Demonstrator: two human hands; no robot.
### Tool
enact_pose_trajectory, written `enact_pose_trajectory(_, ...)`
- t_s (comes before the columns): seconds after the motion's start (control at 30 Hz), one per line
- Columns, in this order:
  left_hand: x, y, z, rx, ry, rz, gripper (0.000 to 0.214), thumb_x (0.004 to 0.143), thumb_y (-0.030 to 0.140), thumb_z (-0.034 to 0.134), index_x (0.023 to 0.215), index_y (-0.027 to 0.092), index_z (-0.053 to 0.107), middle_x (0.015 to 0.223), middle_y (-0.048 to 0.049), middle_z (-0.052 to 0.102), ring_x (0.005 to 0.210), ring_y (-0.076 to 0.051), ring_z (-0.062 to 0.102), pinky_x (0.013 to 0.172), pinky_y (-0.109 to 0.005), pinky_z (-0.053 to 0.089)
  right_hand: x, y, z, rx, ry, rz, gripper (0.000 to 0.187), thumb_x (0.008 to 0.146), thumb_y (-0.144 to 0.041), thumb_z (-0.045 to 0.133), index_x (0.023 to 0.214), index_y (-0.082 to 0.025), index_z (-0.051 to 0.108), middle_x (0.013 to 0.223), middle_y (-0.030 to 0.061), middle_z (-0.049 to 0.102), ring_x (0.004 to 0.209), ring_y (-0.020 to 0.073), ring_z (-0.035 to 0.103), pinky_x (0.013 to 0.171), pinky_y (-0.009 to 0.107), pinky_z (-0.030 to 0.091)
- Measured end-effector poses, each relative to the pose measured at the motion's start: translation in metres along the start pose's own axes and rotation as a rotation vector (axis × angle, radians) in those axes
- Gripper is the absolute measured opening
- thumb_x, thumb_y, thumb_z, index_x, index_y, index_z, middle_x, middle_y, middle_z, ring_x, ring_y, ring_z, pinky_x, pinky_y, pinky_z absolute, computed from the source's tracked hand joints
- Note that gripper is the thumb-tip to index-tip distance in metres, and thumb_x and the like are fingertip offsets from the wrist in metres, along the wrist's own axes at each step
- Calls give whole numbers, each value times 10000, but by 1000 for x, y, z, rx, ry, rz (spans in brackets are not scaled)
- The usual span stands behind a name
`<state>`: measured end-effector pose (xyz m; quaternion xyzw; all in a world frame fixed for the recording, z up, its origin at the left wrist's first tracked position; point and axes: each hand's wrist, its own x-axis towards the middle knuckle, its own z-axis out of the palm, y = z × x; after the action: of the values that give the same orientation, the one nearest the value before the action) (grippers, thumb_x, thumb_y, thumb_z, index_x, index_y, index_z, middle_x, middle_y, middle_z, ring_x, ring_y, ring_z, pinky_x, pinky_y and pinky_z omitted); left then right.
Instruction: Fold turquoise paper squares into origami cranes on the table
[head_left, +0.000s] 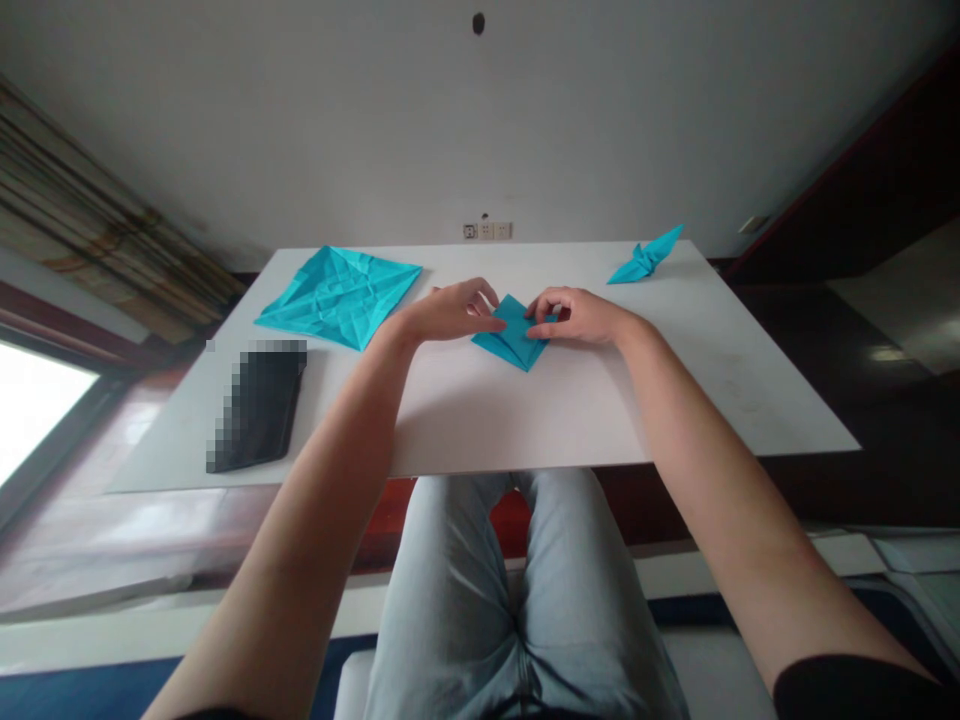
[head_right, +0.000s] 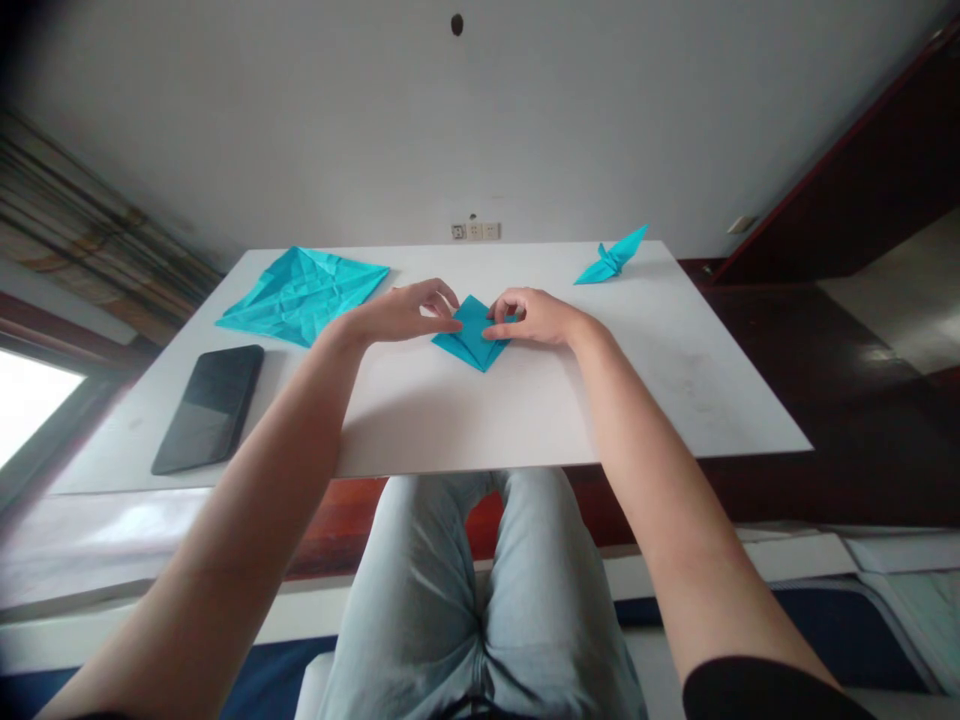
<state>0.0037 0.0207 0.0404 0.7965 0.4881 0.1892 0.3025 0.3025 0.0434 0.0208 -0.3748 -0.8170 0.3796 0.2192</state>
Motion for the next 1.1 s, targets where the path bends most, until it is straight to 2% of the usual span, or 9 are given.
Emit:
enact_pose_trajectory(0.1,-1,-3,-3,-10,-49,27,719,819,577,892,1423,251,679,1121,-73,861,1124,-272,804,1059,-429,575,-2,0,-3,-14,-17,26,495,703,-634,1014,988,-279,820,1170,81,835,968,283,690,879,430,577)
enact_pose_trajectory(0.23,-1,-5,-4,17,-95,40,767,750,602,940,1416,283,730,1259,-76,859,1212,-296,796,1087,-428,570,-4,-1,-6,-26,-43,37,518,699,-554,1002,1106,-277,839,1197,77,835,956,272,682,902,440,591)
enact_pose_trajectory(0.4,0,5,-4,97,-115,-10,576,827,659,850,1269,289,835,1311,-56,856,1269,-304,772,1153,-423,527,-4,-3,-6,-38,-45,-12,316,719,-403,924,991,-272,830,1182,85,817,1082,310,715,997,461,600)
enact_pose_trajectory(0.53,-2,13,-4,142,-116,-70,620,875,789,762,1217,280,853,1261,-59,855,1257,-316,760,1153,-422,515,-2,-1,-3,-32,-23,-45,277,759,-464,910,903,-275,769,1156,85,804,1052,305,707,1000,466,582)
enact_pose_trajectory(0.67,-2,11,-5,125,-80,-84,753,758,806,866,1303,288,824,1226,-71,844,1157,-311,774,1017,-378,563,-1,4,0,34,42,-19,441,853,-671,863,962,-285,679,1102,75,791,999,291,682,939,448,569)
enact_pose_trajectory(0.77,-3,11,-5,90,-61,-89,700,778,844,838,1200,286,833,1151,-70,846,1098,-318,777,928,-370,570,1,7,1,19,112,-16,517,909,-777,789,1005,-293,634,1050,57,754,1010,288,665,934,429,565)
enact_pose_trajectory(0.9,-3,13,-2,100,4,-70,605,932,837,691,1077,273,854,1094,-75,851,1080,-325,778,970,-408,562,4,10,2,-58,198,-14,447,985,-720,708,1044,-293,588,1031,53,739,1001,289,659,931,424,551)
enact_pose_trajectory(1.0,0,10,4,157,103,-23,506,900,721,791,1086,254,851,1113,-80,859,1076,-314,780,1005,-418,569,6,12,4,-139,253,-5,371,977,-612,728,1079,-290,575,1023,58,751,964,288,657,897,421,537)
enact_pose_trajectory(1.1,2,9,9,96,157,67,569,843,693,872,1182,237,826,1191,-96,864,1108,-293,781,1012,-389,586,6,10,7,-195,243,-14,341,956,-560,741,1085,-286,583,1023,67,785,925,296,660,860,415,523)
